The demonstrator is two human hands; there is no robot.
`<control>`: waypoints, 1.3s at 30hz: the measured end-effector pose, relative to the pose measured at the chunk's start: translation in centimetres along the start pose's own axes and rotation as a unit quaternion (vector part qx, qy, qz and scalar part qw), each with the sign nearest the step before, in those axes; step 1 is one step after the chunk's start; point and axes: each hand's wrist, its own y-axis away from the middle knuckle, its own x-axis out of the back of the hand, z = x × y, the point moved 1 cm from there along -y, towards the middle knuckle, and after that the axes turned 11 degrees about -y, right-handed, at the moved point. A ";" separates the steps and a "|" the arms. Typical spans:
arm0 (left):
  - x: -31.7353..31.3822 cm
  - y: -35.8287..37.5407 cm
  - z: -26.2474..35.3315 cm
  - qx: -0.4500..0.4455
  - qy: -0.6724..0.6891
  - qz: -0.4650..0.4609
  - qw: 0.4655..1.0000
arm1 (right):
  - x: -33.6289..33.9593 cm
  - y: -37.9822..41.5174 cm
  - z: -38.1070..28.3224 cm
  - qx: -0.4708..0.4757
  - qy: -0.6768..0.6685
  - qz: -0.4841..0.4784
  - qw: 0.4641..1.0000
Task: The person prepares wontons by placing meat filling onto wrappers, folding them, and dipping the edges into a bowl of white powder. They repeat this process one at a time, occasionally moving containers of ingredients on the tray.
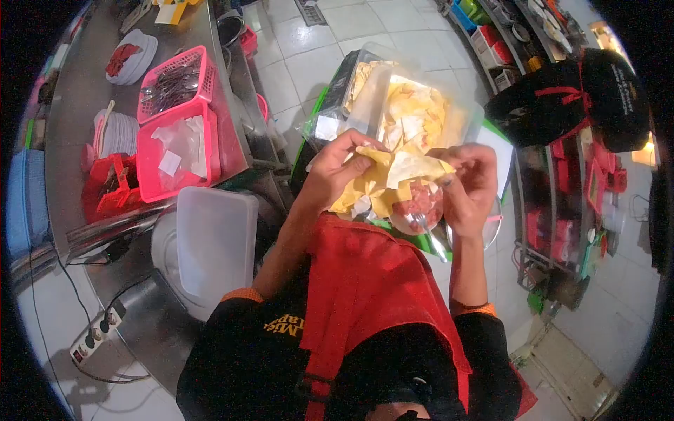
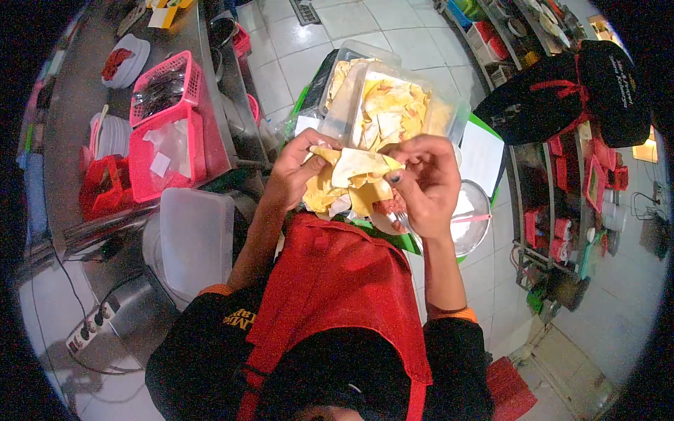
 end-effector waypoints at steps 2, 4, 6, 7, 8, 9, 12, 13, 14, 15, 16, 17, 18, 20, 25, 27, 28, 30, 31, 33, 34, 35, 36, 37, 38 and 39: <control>0.1 0.1 -0.1 0.017 0.031 0.014 0.999 | -0.4 0.3 -0.1 0.077 0.008 -0.007 0.997; 0.1 0.2 -0.2 0.035 0.063 0.028 0.997 | -0.5 0.4 -0.2 0.104 0.023 -0.016 0.994; 0.0 0.2 -0.3 0.039 0.162 0.032 0.985 | -0.4 0.4 -0.3 0.142 0.038 -0.038 0.988; 0.1 0.3 -0.4 0.039 0.162 0.033 0.985 | -0.3 0.4 -0.2 0.142 0.037 -0.038 0.988; 0.1 0.3 -0.4 0.043 0.188 0.030 0.981 | -0.2 0.4 -0.2 0.148 0.019 -0.047 0.988; -0.1 0.3 0.0 0.046 0.215 0.027 0.975 | -0.2 0.4 -0.2 0.155 0.000 -0.056 0.986; -0.6 1.0 1.9 0.078 0.122 -0.032 0.989 | -0.5 0.1 -0.1 0.118 0.055 -0.023 0.991; -0.6 1.1 1.6 0.079 0.123 -0.032 0.989 | -0.7 0.0 -0.2 0.118 0.055 -0.022 0.991; -0.5 1.2 1.2 0.034 0.029 -0.043 0.998 | -0.8 -0.1 -0.1 0.073 -0.014 0.004 0.997; -0.5 1.2 1.2 -0.012 -0.065 -0.053 0.996 | -0.8 -0.2 0.0 0.027 -0.082 0.029 0.996; -0.5 0.7 1.9 0.007 -0.032 -0.079 0.996 | -0.5 -0.1 0.2 0.020 -0.102 0.036 0.994; -0.3 0.6 1.6 0.007 -0.032 -0.079 0.996 | -0.2 0.0 0.3 0.019 -0.102 0.036 0.994; -0.1 0.5 1.2 0.016 0.008 -0.075 0.997 | 0.0 0.1 0.4 0.004 -0.110 0.050 0.993; -0.1 0.4 0.7 0.025 0.049 -0.073 0.996 | 0.2 0.2 0.5 -0.010 -0.116 0.064 0.991; -0.1 0.7 0.8 0.044 0.085 -0.012 0.995 | -0.1 0.2 0.0 -0.003 -0.233 0.090 0.968; -0.1 0.8 0.7 0.047 0.095 0.011 0.994 | -0.4 0.0 -0.8 0.005 -0.236 0.093 0.967; -0.1 0.9 0.6 0.049 0.104 0.033 0.993 | -0.6 0.0 -1.2 0.012 -0.239 0.098 0.966; 0.7 1.3 -0.3 0.086 0.106 0.055 0.989 | -0.4 -0.3 -1.7 0.033 -0.258 0.086 0.962; 1.2 1.6 -0.7 0.122 0.109 0.076 0.984 | -0.2 -0.4 -2.0 0.032 -0.258 0.086 0.962; 1.8 1.8 -0.8 0.115 0.082 0.097 0.985 | 0.0 -0.7 -2.7 0.073 -0.230 0.058 0.969; 2.1 1.9 -0.7 0.110 0.054 0.117 0.986 | -0.3 -0.9 -3.3 0.083 -0.225 0.065 0.969; 2.5 2.2 -0.8 0.110 0.054 0.117 0.986 | -0.1 -1.1 -3.4 0.083 -0.225 0.065 0.969; 3.0 2.4 -1.1 0.074 0.078 0.133 0.985 | 0.5 -1.3 -3.6 0.097 -0.224 0.068 0.967; 3.4 2.7 -1.3 0.038 0.102 0.148 0.983 | 1.1 -1.6 -3.9 0.110 -0.223 0.070 0.966; 4.0 3.0 -1.7 0.037 0.102 0.148 0.983 | 1.4 -1.9 -4.0 0.103 -0.191 0.094 0.972; 4.7 3.2 -2.1 0.055 0.103 0.182 0.976 | 2.2 -2.4 -4.0 0.103 -0.191 0.093 0.972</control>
